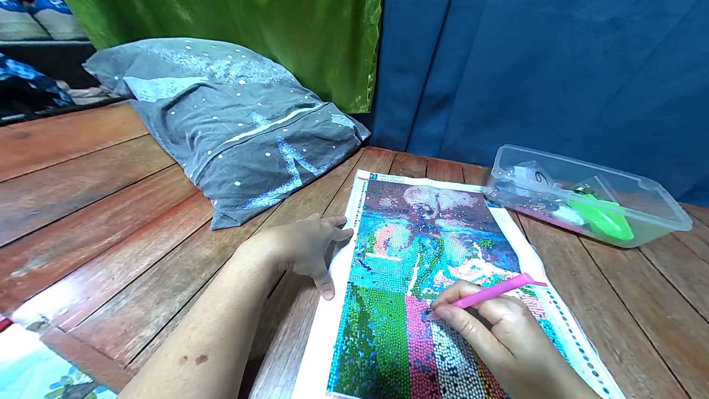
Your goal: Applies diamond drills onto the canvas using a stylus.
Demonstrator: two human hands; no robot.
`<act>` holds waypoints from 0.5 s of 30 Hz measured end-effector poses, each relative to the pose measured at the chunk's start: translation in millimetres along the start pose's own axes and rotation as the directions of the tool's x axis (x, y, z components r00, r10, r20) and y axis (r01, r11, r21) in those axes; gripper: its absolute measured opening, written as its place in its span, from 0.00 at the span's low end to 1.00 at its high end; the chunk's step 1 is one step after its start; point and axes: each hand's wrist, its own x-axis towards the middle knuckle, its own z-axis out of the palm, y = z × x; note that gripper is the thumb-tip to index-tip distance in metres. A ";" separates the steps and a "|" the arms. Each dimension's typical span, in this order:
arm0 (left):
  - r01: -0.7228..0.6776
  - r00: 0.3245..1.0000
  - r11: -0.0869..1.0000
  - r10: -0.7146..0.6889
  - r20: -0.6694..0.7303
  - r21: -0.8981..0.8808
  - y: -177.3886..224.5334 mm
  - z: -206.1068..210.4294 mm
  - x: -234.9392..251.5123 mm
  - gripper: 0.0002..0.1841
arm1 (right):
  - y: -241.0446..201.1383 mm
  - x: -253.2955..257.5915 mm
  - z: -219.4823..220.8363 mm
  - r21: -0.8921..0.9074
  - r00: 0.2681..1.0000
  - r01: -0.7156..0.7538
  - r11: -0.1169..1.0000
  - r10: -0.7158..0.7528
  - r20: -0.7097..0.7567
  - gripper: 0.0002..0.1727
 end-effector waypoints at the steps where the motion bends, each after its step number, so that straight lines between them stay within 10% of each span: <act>1: -0.002 1.000 1.000 0.002 -0.001 0.003 -0.1 0.2 0.0 0.56 | -0.7 0.1 -0.3 -0.003 1.000 -0.003 1.000 0.003 -0.003 0.19; 15: -0.018 1.000 0.999 0.018 0.002 0.033 -1.6 1.1 1.9 0.56 | -3.1 0.8 1.2 0.025 0.999 -0.049 0.998 0.049 -0.010 0.18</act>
